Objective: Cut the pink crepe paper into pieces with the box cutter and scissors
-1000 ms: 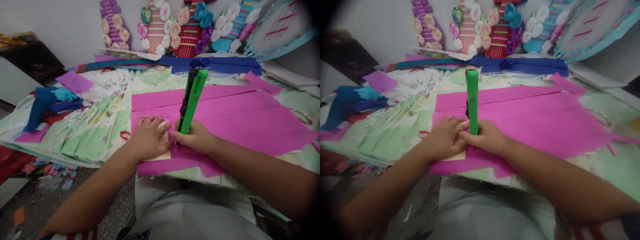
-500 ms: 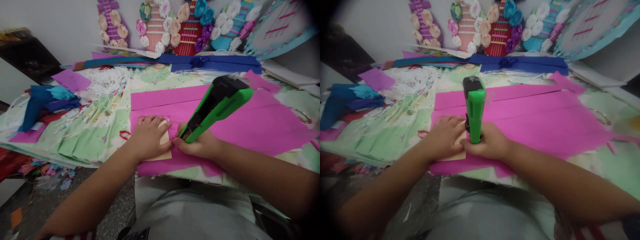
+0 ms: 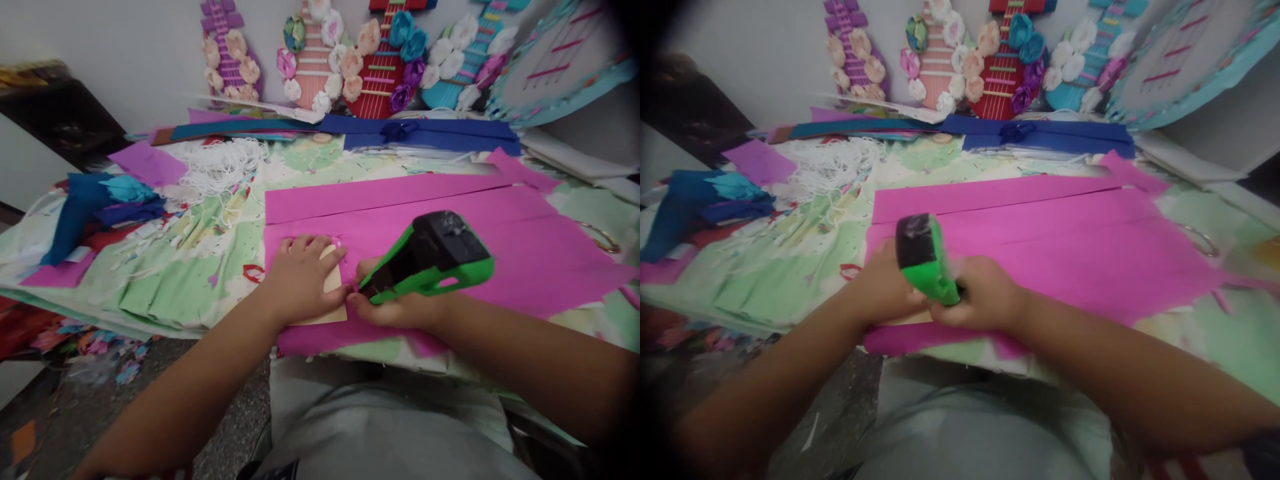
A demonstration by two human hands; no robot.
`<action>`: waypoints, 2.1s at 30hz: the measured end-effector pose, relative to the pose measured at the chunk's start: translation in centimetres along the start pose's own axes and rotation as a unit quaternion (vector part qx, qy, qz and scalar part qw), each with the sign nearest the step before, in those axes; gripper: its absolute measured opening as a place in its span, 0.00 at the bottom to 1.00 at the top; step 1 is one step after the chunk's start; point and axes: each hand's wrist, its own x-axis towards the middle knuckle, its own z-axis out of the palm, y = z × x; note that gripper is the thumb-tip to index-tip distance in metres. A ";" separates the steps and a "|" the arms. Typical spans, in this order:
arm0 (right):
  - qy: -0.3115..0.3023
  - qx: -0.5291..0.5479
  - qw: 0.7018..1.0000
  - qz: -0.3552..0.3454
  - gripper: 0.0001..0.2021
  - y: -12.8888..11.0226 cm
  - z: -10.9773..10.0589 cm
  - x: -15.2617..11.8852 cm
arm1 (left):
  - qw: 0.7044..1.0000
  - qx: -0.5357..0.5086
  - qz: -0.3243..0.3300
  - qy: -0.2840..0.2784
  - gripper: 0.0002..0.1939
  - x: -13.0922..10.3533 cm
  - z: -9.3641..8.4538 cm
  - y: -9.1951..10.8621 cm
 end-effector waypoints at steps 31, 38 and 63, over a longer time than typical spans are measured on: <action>0.124 0.123 0.961 0.214 0.13 -0.9 0.6 -2.1 | 0.999 0.053 0.008 0.005 0.29 -0.1 0.2 0.1; 0.088 0.110 0.970 0.200 0.12 -1.2 0.2 -2.0 | 0.999 0.050 0.007 0.009 0.28 -0.2 0.1 0.1; 0.041 0.045 0.968 0.245 0.12 -1.4 0.2 -1.0 | 0.999 0.053 0.002 0.000 0.27 -0.1 0.0 0.2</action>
